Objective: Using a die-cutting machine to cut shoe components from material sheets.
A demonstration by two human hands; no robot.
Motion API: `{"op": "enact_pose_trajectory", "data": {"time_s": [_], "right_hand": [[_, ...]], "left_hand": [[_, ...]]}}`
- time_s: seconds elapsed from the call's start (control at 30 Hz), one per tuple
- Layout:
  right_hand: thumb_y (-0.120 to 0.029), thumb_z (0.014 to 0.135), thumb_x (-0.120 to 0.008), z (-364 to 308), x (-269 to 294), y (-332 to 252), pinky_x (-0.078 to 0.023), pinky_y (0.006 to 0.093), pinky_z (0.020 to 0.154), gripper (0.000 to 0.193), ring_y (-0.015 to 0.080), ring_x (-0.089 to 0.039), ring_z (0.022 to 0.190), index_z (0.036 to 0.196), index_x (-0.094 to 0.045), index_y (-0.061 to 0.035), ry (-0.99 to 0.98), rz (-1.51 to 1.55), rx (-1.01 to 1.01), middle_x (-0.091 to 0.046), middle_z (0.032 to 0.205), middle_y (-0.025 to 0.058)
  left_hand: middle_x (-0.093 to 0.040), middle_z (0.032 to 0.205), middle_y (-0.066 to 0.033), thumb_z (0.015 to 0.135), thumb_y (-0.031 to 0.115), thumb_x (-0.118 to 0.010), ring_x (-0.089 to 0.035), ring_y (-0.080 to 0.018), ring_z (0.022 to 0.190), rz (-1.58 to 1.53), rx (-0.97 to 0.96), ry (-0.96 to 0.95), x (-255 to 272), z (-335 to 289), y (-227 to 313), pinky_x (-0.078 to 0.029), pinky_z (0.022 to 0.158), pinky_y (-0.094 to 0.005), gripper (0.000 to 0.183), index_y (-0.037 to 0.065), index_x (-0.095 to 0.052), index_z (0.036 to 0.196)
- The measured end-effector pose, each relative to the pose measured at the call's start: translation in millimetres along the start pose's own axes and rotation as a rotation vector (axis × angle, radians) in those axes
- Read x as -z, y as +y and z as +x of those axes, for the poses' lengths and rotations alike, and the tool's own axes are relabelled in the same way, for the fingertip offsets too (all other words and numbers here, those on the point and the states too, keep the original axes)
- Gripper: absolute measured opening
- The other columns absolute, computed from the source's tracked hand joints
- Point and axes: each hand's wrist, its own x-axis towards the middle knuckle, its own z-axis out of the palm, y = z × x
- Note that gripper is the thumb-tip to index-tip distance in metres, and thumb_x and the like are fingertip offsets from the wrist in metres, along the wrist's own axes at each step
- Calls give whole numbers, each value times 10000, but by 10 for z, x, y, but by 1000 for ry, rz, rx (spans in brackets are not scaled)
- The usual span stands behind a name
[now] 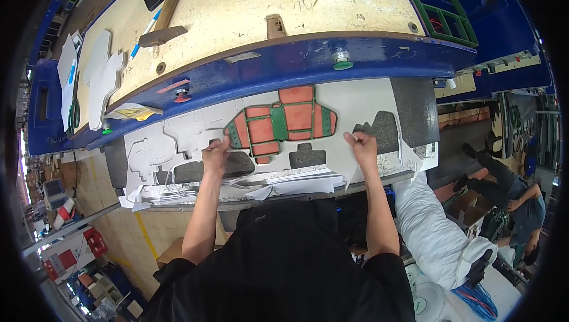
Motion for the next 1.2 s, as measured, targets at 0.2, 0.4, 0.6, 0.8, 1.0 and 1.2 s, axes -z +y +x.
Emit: {"op": "enact_pose_trajectory", "data": {"time_s": [0.2,0.4,0.6,0.8,1.0,1.2], "right_hand": [[-256,830,-751,368,-95,-128,-283,280,465,304,48,-365,514,724,-678,19,-2,-86,107,-478,539,-49],[-280,826,-754,397,-96,-151,-306,284,468,321,51,-385,514,727,-682,17,-50,-131,127,-500,539,-32],[-302,831,-745,447,-9,-115,-304,289,470,348,51,-375,518,693,-660,6,-86,-210,108,-485,533,-34],[-314,821,-742,498,58,-116,-337,311,489,345,85,-409,527,723,-642,1,-66,-216,142,-503,549,14],[-239,819,-718,408,223,-153,-523,348,725,230,236,-674,763,908,-700,-28,80,-573,413,-700,840,124],[-145,955,-594,617,335,-670,-497,299,760,221,200,-624,881,1070,-614,43,305,-164,703,-649,977,120]], "left_hand": [[-567,646,66,800,199,-812,-512,-61,590,-65,-55,-35,-188,243,177,-404,554,-240,333,181,-534,617],[-557,647,63,803,230,-810,-509,-56,602,49,-80,-13,-187,294,267,-425,551,-229,359,170,-517,603],[-506,641,81,843,283,-770,-451,-40,587,178,-99,-118,-138,233,334,-431,553,-205,344,152,-545,619],[-699,900,-196,808,288,-733,-691,-318,823,869,-561,-10,-43,-142,451,-532,711,-399,277,23,-715,886],[-677,928,-138,815,217,-708,-626,-337,908,863,-965,30,435,-745,410,-499,825,-420,189,50,-711,904],[-685,917,-129,824,167,-686,-617,-331,909,581,-993,458,1561,-645,787,-484,832,-402,143,37,-702,882]]}}
